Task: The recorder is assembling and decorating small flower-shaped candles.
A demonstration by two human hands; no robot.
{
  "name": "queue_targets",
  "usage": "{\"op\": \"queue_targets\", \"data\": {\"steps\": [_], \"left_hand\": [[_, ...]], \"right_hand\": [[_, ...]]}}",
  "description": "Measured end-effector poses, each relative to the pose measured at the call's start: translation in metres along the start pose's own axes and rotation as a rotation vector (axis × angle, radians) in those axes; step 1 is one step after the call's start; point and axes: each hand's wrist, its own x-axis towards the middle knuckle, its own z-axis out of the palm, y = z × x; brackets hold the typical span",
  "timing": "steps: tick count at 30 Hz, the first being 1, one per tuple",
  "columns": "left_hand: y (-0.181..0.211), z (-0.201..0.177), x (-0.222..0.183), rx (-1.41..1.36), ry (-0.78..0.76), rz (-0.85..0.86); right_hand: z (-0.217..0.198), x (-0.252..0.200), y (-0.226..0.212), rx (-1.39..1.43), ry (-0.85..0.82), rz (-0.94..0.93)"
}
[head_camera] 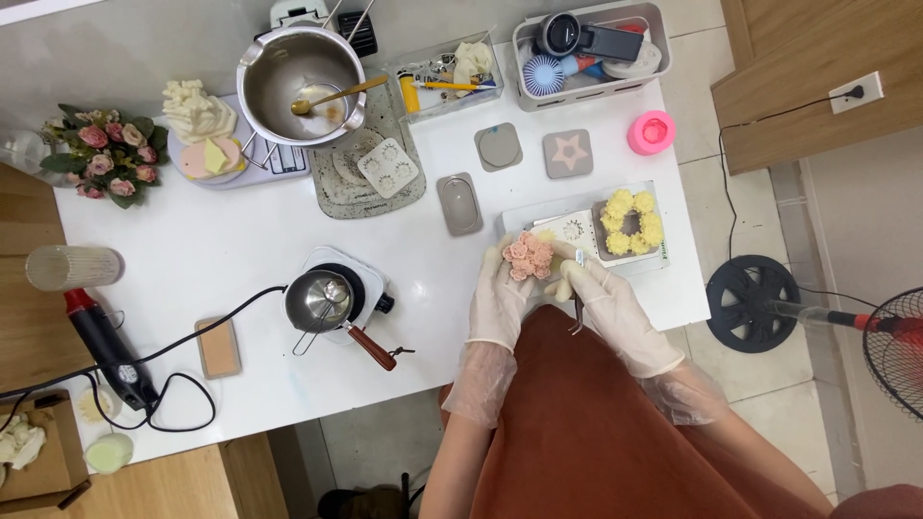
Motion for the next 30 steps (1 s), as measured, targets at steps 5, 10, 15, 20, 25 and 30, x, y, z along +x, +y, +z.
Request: {"op": "queue_targets", "data": {"steps": [5,10,15,20,25,30], "left_hand": [[0.005,-0.008,-0.001,0.001,0.022,-0.005],[0.016,-0.022,-0.001,-0.059,-0.052,0.013],[0.039,-0.02,-0.007,-0.077,-0.028,0.011],[0.073,-0.003,-0.004,-0.079,-0.054,0.027],[0.086,0.003,0.036,-0.04,-0.118,0.045],[0.085,0.005,0.109,0.148,-0.07,-0.014]], "right_hand": [[0.009,-0.001,-0.004,-0.034,0.009,-0.016],[0.019,0.001,-0.004,-0.047,0.009,-0.036],[0.016,0.0,0.003,-0.107,0.044,-0.161],[0.029,-0.025,-0.033,-0.097,0.182,-0.198],[0.015,-0.042,-0.05,-0.041,0.314,-0.137],[-0.011,-0.043,-0.077,0.032,0.472,-0.09]]}}
